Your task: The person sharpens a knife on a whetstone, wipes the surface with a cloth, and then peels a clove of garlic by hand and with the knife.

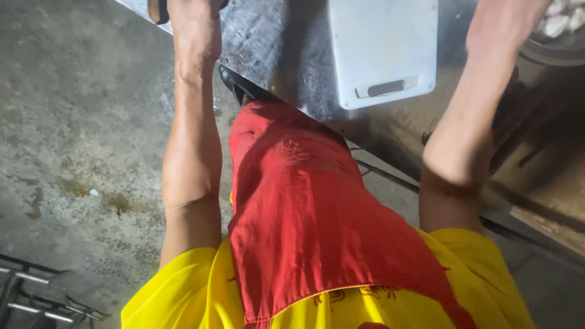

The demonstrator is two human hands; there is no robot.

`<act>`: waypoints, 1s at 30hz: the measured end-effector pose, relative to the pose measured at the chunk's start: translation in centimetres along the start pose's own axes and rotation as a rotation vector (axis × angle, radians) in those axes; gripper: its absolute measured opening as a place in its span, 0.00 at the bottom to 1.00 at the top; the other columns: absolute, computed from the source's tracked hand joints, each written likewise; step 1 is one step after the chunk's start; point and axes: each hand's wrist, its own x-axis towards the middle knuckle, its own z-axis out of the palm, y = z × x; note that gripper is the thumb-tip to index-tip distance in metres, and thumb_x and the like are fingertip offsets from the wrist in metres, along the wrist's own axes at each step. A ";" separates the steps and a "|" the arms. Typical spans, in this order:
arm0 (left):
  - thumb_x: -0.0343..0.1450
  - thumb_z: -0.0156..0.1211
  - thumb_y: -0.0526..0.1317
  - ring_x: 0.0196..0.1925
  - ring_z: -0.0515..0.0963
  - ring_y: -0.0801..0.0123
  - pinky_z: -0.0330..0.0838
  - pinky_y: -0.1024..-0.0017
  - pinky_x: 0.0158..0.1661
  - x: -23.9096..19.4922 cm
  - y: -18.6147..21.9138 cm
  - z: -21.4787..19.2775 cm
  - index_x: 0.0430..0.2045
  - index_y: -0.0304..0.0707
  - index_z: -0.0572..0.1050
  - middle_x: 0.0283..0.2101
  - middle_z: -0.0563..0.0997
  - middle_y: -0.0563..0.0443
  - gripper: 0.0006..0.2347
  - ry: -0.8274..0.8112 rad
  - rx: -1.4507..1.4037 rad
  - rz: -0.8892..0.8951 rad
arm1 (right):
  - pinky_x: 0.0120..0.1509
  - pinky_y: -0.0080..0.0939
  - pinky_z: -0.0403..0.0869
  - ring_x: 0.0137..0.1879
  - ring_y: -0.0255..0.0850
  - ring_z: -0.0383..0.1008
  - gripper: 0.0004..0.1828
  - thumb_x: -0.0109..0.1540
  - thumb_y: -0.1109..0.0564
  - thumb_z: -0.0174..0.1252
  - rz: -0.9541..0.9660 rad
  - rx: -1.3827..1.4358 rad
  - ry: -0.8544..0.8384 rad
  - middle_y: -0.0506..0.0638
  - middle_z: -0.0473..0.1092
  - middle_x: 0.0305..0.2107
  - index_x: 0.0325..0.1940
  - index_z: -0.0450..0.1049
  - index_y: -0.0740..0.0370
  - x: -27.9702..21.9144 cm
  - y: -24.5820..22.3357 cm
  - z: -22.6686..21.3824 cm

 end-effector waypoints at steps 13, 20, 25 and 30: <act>0.71 0.68 0.38 0.36 0.83 0.74 0.76 0.74 0.38 -3.1 -7.4 3.1 0.41 0.31 0.79 0.36 0.84 0.49 0.10 -0.235 0.439 -0.144 | 0.51 0.35 0.73 0.44 0.34 0.73 0.12 0.67 0.55 0.66 0.468 0.023 -0.129 0.47 0.76 0.42 0.52 0.77 0.63 -10.3 3.2 -2.6; 0.70 0.67 0.35 0.30 0.83 0.62 0.77 0.67 0.32 -2.7 -5.6 2.5 0.34 0.19 0.77 0.32 0.85 0.41 0.10 -0.095 -0.109 -0.316 | 0.34 0.33 0.78 0.35 0.34 0.78 0.11 0.64 0.55 0.69 0.467 0.175 0.114 0.49 0.78 0.37 0.44 0.78 0.65 -7.2 4.3 -3.4; 0.64 0.74 0.42 0.34 0.84 0.51 0.77 0.61 0.36 -5.9 -7.3 3.4 0.34 0.27 0.78 0.32 0.84 0.39 0.16 0.007 0.709 -0.040 | 0.29 0.30 0.72 0.26 0.32 0.72 0.09 0.65 0.58 0.68 0.481 -0.070 0.040 0.49 0.75 0.28 0.42 0.78 0.67 -10.0 6.4 -2.9; 0.59 0.73 0.45 0.35 0.80 0.37 0.74 0.50 0.38 -6.6 -13.6 3.6 0.32 0.30 0.79 0.34 0.81 0.31 0.17 0.084 1.048 0.291 | 0.25 0.31 0.70 0.25 0.32 0.70 0.08 0.64 0.61 0.67 0.421 -0.128 0.053 0.48 0.73 0.27 0.40 0.75 0.68 -10.2 7.9 -2.3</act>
